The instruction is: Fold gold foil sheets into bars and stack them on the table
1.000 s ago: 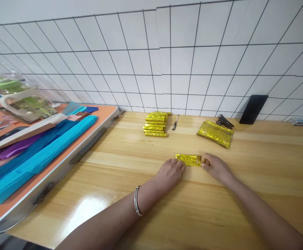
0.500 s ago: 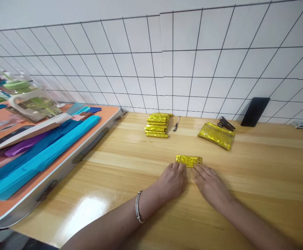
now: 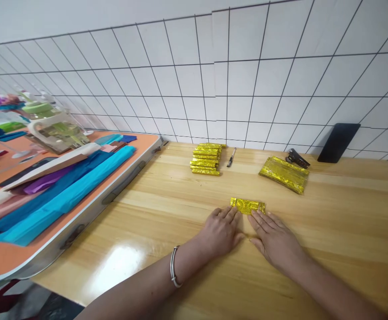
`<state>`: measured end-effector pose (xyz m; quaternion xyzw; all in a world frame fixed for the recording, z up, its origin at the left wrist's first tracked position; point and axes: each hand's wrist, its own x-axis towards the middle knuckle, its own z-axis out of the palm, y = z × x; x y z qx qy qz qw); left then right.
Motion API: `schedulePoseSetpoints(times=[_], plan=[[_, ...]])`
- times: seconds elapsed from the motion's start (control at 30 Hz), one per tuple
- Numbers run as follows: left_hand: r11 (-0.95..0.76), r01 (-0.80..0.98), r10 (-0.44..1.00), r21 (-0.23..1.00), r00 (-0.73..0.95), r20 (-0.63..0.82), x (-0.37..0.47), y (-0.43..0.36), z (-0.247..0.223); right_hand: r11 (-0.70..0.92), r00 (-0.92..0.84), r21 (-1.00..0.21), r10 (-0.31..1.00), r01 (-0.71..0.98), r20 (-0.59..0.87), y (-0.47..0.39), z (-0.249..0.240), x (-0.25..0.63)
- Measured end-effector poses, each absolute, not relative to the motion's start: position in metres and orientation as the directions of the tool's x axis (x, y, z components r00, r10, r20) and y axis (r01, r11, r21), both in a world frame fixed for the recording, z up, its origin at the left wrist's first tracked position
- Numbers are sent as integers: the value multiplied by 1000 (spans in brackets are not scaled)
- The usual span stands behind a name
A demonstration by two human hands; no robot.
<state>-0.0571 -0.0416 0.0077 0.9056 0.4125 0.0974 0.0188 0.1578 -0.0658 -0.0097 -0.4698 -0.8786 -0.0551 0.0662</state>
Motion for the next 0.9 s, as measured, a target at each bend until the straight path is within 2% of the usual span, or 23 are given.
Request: schedulePoseSetpoints(times=[0.17, 0.3, 0.43, 0.5, 0.63, 0.7, 0.77, 0.9], plan=[[-684, 698, 729, 211, 660, 179, -52, -14, 19, 512, -511, 39, 847, 858, 144, -91, -2, 126], [-705, 691, 708, 159, 677, 202, -43, -8, 9, 528, -523, -20, 845, 849, 113, -104, 9, 105], [-673, 735, 730, 87, 640, 239, -40, -20, -7, 574, -576, -141, 817, 806, 31, -108, 25, 110], [-660, 746, 743, 91, 629, 230, -40, -26, -11, 589, -606, -218, 795, 778, -15, -105, 35, 120], [-658, 739, 748, 140, 621, 235, -40, -27, -10, 594, -646, -394, 764, 701, 3, -84, 46, 148], [-684, 712, 726, 161, 644, 241, -41, -19, -9, 576, -589, -365, 804, 732, 87, -69, 41, 163], [-726, 666, 686, 171, 684, 247, -43, -5, -6, 523, -504, -264, 852, 810, 143, -59, 32, 174], [-854, 501, 521, 141, 826, 216, -45, 35, 0, 518, -509, -213, 855, 828, 100, -58, 18, 181]])
